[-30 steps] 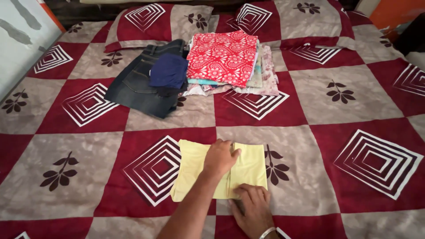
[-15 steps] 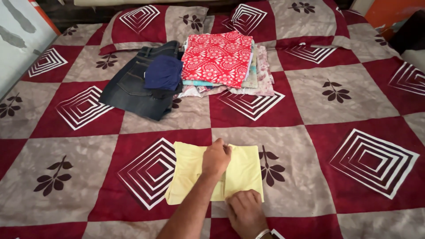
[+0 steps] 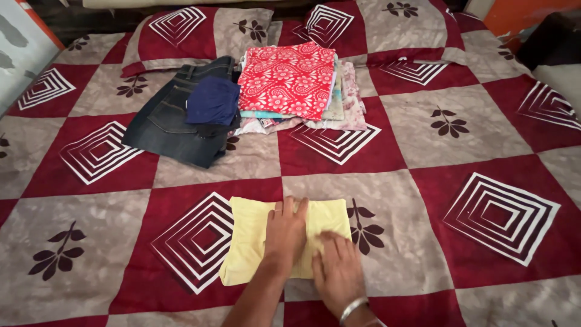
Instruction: Folding several items of clothing, including t-shirts, on a bed.
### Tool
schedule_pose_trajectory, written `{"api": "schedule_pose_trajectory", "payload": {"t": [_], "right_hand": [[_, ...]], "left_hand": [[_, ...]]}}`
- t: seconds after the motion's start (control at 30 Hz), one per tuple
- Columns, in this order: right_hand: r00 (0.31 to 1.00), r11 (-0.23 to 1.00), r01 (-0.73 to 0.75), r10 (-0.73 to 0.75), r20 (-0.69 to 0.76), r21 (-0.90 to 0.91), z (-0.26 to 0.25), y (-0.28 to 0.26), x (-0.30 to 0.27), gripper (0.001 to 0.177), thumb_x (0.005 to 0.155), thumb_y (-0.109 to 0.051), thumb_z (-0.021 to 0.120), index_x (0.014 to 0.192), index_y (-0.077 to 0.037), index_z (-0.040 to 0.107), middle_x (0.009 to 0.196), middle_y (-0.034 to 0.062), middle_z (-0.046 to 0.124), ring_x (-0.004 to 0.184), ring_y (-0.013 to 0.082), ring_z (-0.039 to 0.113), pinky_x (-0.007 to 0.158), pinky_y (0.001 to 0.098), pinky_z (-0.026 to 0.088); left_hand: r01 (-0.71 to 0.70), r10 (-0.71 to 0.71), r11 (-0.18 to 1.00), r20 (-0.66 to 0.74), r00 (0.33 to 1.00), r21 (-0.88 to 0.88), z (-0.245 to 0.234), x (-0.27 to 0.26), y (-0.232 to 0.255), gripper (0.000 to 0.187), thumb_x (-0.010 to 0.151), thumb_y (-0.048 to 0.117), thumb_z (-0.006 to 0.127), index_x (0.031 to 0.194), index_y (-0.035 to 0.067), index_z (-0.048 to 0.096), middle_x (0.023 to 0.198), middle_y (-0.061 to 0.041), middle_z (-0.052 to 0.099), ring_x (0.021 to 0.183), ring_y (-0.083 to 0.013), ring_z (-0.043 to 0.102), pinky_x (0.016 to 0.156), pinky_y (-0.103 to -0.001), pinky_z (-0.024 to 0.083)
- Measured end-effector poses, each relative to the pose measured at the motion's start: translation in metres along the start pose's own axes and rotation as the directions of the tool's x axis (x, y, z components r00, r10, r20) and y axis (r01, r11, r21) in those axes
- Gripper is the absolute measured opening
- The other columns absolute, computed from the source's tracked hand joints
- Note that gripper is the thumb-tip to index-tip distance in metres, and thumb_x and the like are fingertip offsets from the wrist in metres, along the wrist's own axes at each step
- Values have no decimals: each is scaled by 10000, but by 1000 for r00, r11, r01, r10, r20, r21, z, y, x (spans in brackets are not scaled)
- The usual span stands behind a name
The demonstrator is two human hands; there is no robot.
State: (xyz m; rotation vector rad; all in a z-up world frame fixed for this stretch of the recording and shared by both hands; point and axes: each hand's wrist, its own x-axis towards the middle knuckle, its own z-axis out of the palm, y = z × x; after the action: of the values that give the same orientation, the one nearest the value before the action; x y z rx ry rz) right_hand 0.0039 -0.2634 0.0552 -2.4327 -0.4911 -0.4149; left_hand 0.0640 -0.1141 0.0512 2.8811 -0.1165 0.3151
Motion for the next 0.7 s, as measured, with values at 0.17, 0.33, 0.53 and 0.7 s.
{"api": "schedule_pose_trajectory", "payload": {"t": [0.17,0.33,0.53,0.7], "right_hand": [[998,997,44,-41,47,-71,26,30,37,561,1015,-280,434,1492,16,453,1569,247,399,1472,392,343,1212,478,228],[984,970,53,-11,178,-236,52,56,44,620,1068,-438,340,1521,-16,379,1628,235,298,1526,381,211,1232,461,147],[978,916,89,-6,208,-390,54,59,30,670,1033,-496,307,1563,-86,292,1637,193,234,1524,349,184,1208,495,123],[939,903,19,131,318,-428,46,51,48,709,1029,-525,283,1613,-130,210,1672,165,155,1542,320,128,1229,485,91]], "left_hand": [[-241,231,971,-233,945,-15,50,-7,-9,550,926,142,498,1445,-37,485,1530,-198,495,1434,-318,444,1178,-483,309],[-228,227,974,-98,969,1,46,-25,-9,570,1010,227,390,1515,-34,425,1585,-199,412,1497,-309,352,1245,-516,165],[-206,209,978,-108,972,37,44,-39,-12,623,1036,325,382,1556,-11,315,1628,-155,328,1529,-293,235,1231,-549,124],[-233,242,970,265,933,-66,23,-28,-28,894,962,584,482,1614,40,200,1702,-138,160,1573,-280,108,1235,-550,45]]}}
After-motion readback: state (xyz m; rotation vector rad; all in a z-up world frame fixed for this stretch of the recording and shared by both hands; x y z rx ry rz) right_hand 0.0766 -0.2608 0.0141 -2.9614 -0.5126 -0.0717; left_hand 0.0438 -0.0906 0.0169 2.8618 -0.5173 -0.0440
